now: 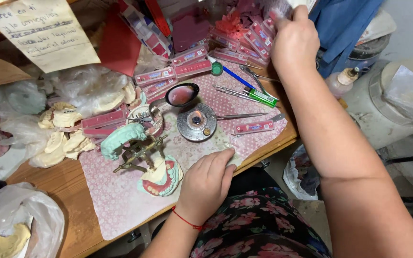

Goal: Applying material to dental models, organizing component boxes, and using a dental handpiece for finishing.

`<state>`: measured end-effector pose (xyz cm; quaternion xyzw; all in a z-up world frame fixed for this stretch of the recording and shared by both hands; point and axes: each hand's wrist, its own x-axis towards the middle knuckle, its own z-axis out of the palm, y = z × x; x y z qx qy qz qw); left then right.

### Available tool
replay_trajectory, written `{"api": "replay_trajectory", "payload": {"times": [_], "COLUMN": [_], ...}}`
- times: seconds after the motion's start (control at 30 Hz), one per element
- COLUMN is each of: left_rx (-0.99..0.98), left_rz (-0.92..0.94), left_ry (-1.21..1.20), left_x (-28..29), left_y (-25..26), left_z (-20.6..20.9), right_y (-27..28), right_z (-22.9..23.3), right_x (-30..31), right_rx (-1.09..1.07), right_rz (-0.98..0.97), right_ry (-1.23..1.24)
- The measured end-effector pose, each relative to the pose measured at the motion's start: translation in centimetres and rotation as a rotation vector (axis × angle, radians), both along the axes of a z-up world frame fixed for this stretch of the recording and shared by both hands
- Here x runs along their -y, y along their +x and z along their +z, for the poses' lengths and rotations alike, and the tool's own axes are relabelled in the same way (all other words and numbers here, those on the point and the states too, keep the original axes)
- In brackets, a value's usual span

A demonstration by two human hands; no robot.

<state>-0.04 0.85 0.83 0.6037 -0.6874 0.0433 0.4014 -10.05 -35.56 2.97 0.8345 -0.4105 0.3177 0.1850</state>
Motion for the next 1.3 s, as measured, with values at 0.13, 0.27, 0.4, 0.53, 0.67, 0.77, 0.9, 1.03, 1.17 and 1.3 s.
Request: {"api": "replay_trajectory", "payload": {"times": [0.13, 0.27, 0.4, 0.53, 0.67, 0.77, 0.9, 1.03, 1.17, 1.3], "left_rx": [0.0, 0.026, 0.025, 0.012, 0.022, 0.025, 0.015, 0.026, 0.019, 0.022], "left_rz": [0.005, 0.005, 0.0, -0.017, -0.011, -0.014, -0.008, -0.009, -0.006, -0.006], "left_ry": [0.017, 0.019, 0.016, 0.029, 0.048, 0.051, 0.05, 0.044, 0.044, 0.045], "left_x": [0.0, 0.1, -0.1, 0.0, 0.0, 0.0, 0.0, 0.0, 0.0, 0.0], "left_y": [0.1, 0.1, 0.1, 0.2, 0.1, 0.2, 0.2, 0.1, 0.1, 0.1], "left_z": [-0.1, -0.1, 0.0, 0.1, 0.3, 0.1, 0.1, 0.1, 0.1, 0.2], "right_y": [2.1, 4.7, 5.5, 5.6, 5.3, 2.6, 1.0, 1.3, 1.7, 2.1], "right_z": [1.5, -1.2, -2.0, -1.9, 5.0, 2.4, -0.9, -0.6, 0.1, -1.4], "right_x": [-4.0, -3.8, -3.3, -3.0, -7.5, -4.2, -0.8, -1.2, -2.4, -1.0], "right_rx": [-0.067, -0.306, -0.309, -0.265, -0.088, -0.036, -0.141, -0.122, -0.115, -0.148], "right_rz": [0.21, 0.255, 0.235, 0.24, 0.162, 0.219, 0.03, 0.036, 0.171, 0.347], "right_ry": [0.062, 0.211, 0.223, 0.314, 0.694, 0.098, 0.016, -0.063, -0.239, -0.012]}}
